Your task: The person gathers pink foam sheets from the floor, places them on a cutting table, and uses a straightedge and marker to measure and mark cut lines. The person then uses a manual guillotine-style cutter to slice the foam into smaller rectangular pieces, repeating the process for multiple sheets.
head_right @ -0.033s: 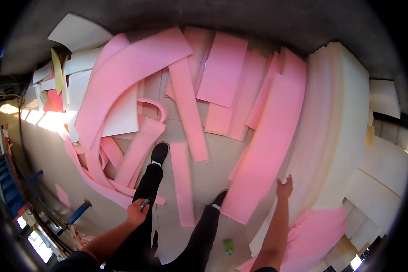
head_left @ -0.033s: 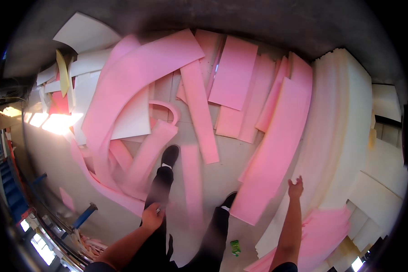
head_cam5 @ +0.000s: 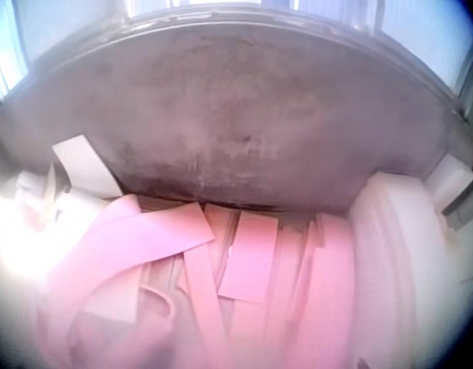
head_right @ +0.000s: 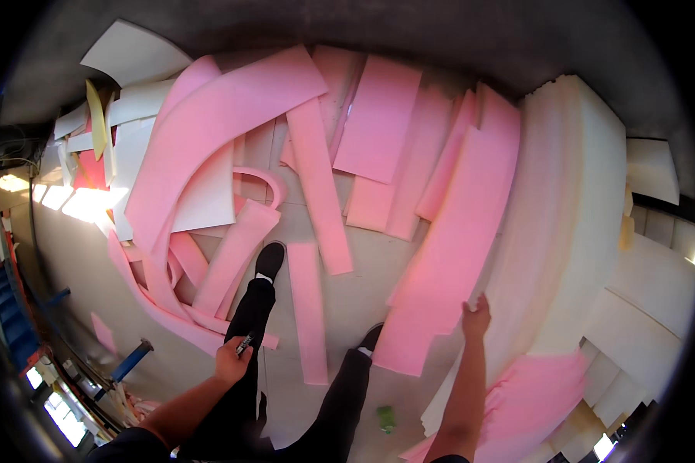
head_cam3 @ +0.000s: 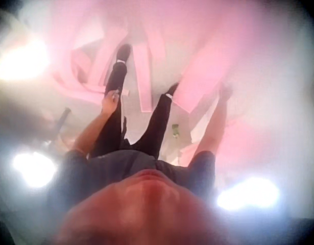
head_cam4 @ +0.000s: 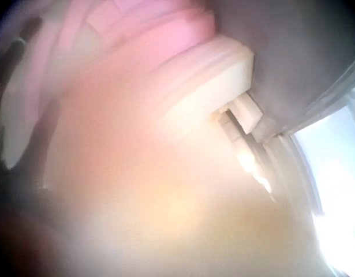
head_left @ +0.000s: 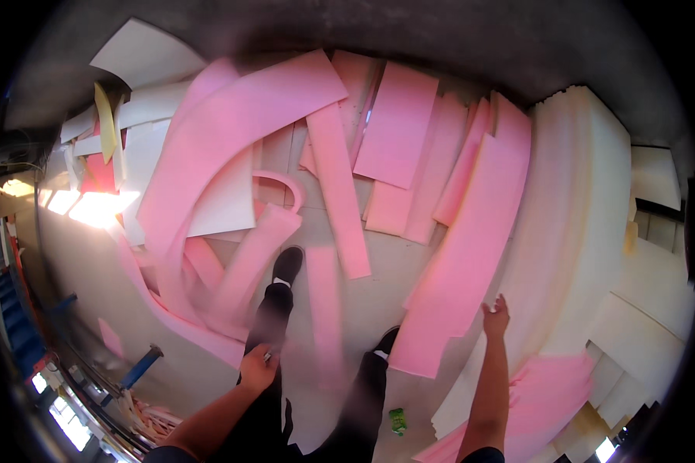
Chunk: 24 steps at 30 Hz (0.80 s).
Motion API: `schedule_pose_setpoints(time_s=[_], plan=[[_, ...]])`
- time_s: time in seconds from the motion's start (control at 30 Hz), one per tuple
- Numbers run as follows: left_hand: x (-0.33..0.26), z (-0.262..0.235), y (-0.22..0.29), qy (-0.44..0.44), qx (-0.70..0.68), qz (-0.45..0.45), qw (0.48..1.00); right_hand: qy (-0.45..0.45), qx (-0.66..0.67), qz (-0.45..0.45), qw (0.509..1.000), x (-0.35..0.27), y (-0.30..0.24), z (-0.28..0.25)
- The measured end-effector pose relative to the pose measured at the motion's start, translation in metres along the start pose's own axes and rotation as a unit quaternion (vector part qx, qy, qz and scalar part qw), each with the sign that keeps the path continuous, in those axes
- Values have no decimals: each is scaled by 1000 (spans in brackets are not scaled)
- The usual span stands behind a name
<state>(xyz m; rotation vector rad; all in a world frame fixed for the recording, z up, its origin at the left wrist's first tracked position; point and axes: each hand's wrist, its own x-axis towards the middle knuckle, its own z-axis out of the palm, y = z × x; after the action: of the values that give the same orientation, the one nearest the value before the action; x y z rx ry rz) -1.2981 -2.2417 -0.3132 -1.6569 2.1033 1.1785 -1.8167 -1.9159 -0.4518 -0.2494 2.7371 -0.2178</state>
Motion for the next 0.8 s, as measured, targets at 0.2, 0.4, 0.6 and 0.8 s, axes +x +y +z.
schedule_pose_setpoints(time_s=[0.2, 0.4, 0.6, 0.8], plan=[[26, 33, 15, 1, -191, 1, 982, -188, 175, 7, 966, -36, -104, 79], [76, 149, -14, -76, -280, -104, 951, -351, 505, 132, 777, 12, -304, 224], [106, 139, 16, -156, -448, -263, 840, -316, 696, 155, 626, 124, -388, 399], [130, 86, 79, -181, -509, -197, 818, -609, 713, -66, 342, 317, -336, 276]])
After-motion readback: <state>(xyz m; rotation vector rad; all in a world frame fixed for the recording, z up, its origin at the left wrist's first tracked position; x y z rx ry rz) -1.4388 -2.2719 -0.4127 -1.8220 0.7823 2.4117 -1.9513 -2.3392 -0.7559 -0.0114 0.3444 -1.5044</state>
